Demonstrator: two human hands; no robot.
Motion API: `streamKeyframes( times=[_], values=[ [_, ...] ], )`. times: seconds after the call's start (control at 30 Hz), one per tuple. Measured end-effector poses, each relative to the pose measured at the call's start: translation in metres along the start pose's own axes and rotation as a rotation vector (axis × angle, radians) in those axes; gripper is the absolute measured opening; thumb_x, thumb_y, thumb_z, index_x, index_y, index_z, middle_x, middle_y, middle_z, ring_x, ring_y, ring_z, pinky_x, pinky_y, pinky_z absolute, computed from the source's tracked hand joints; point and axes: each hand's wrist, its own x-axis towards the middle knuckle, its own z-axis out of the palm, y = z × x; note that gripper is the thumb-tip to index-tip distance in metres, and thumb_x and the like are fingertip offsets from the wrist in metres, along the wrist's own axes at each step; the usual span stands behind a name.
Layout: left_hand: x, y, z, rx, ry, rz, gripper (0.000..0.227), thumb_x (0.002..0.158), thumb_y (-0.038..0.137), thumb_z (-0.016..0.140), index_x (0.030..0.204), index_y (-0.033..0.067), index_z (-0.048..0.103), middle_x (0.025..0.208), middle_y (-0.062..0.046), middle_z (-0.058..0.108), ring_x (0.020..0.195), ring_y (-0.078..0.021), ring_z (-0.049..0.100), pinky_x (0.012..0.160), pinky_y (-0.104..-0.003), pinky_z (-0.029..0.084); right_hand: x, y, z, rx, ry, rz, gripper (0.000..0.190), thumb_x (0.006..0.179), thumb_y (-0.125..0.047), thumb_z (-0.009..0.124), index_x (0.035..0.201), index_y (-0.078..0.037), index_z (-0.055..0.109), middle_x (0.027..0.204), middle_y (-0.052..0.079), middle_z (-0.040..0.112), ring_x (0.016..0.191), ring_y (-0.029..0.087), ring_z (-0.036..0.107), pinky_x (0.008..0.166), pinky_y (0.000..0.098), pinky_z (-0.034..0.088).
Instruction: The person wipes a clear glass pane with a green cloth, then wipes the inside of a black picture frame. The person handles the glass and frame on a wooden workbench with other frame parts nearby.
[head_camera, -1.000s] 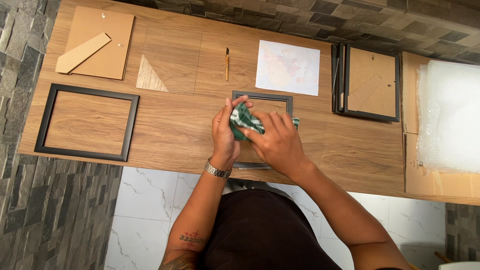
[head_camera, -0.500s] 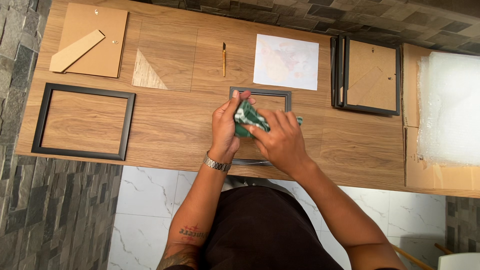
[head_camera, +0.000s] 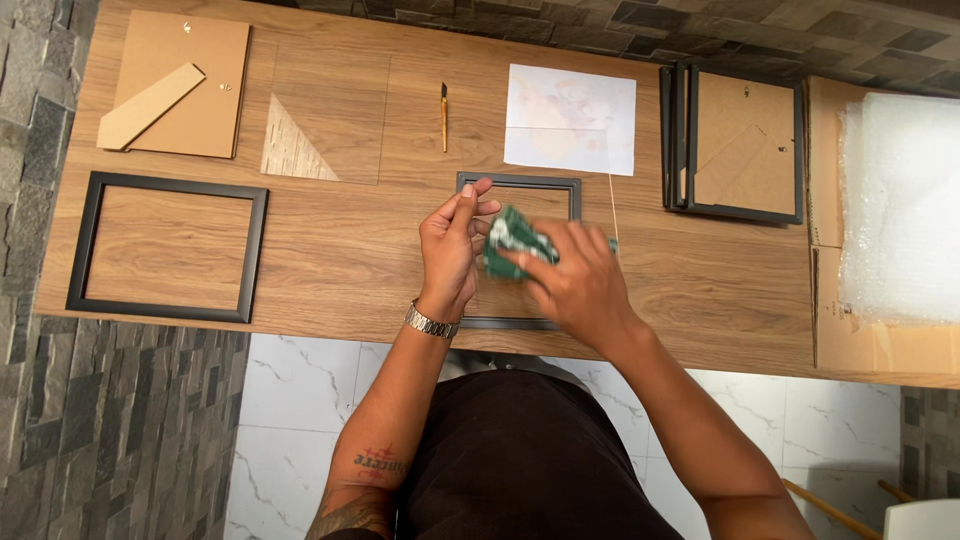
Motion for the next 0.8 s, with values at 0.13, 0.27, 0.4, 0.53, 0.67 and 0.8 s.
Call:
streamKeyframes(
  times=[0.13, 0.27, 0.4, 0.53, 0.67, 0.8],
  values=[
    [-0.008, 0.011, 0.001, -0.047, 0.01, -0.014, 0.044, 0.119, 0.04, 0.072, 0.142, 0.0039, 0.083, 0.098, -0.014, 0.087, 0.067, -0.0211, 0.085, 0.053, -0.033, 0.073, -0.013, -0.014, -0.01, 0.116, -0.075, -0.06, 0.022, 0.116, -0.033, 0.069, 0.118, -0.021, 0.088, 0.134, 0.015, 0.073, 0.111, 0.037, 0.07, 0.087, 0.0486, 0.05],
    [-0.005, 0.008, 0.004, -0.026, 0.001, 0.041, 0.045, 0.118, 0.04, 0.073, 0.144, 0.0039, 0.083, 0.099, -0.012, 0.088, 0.07, -0.015, 0.085, 0.057, -0.03, 0.074, 0.003, -0.001, -0.007, 0.051, -0.025, -0.017, 0.024, 0.117, -0.038, 0.07, 0.118, -0.024, 0.089, 0.133, 0.014, 0.072, 0.112, 0.034, 0.07, 0.089, 0.0458, 0.048],
    [-0.019, 0.044, 0.016, -0.073, -0.06, 0.057, 0.045, 0.12, 0.038, 0.07, 0.145, 0.002, 0.081, 0.101, -0.016, 0.088, 0.071, -0.0234, 0.086, 0.055, -0.041, 0.076, 0.003, -0.025, -0.004, 0.119, -0.009, -0.092, 0.018, 0.113, -0.036, 0.075, 0.112, -0.023, 0.088, 0.133, 0.016, 0.073, 0.113, 0.037, 0.071, 0.09, 0.0498, 0.05],
    [-0.011, 0.043, 0.008, -0.142, -0.09, 0.087, 0.045, 0.121, 0.037, 0.07, 0.147, 0.0008, 0.08, 0.102, -0.02, 0.088, 0.07, -0.0284, 0.087, 0.052, -0.044, 0.076, 0.006, -0.042, -0.022, 0.189, -0.125, -0.184, 0.016, 0.11, -0.033, 0.077, 0.111, -0.022, 0.089, 0.134, 0.014, 0.075, 0.111, 0.036, 0.072, 0.09, 0.048, 0.051],
    [-0.004, 0.036, 0.004, -0.118, -0.107, 0.12, 0.045, 0.121, 0.037, 0.069, 0.147, 0.0007, 0.079, 0.103, -0.018, 0.088, 0.073, -0.0263, 0.088, 0.058, -0.042, 0.078, 0.025, -0.029, -0.023, 0.084, -0.019, -0.115, 0.019, 0.114, -0.037, 0.075, 0.116, -0.024, 0.088, 0.133, 0.015, 0.073, 0.113, 0.036, 0.072, 0.09, 0.0472, 0.05],
    [-0.002, 0.047, -0.001, -0.201, -0.136, 0.124, 0.047, 0.123, 0.036, 0.066, 0.15, -0.0008, 0.076, 0.104, -0.019, 0.089, 0.074, -0.0306, 0.088, 0.057, -0.045, 0.078, 0.004, -0.046, -0.01, 0.114, -0.134, -0.121, 0.018, 0.114, -0.037, 0.074, 0.118, -0.028, 0.089, 0.13, 0.015, 0.077, 0.111, 0.029, 0.072, 0.089, 0.0427, 0.048]
  ],
)
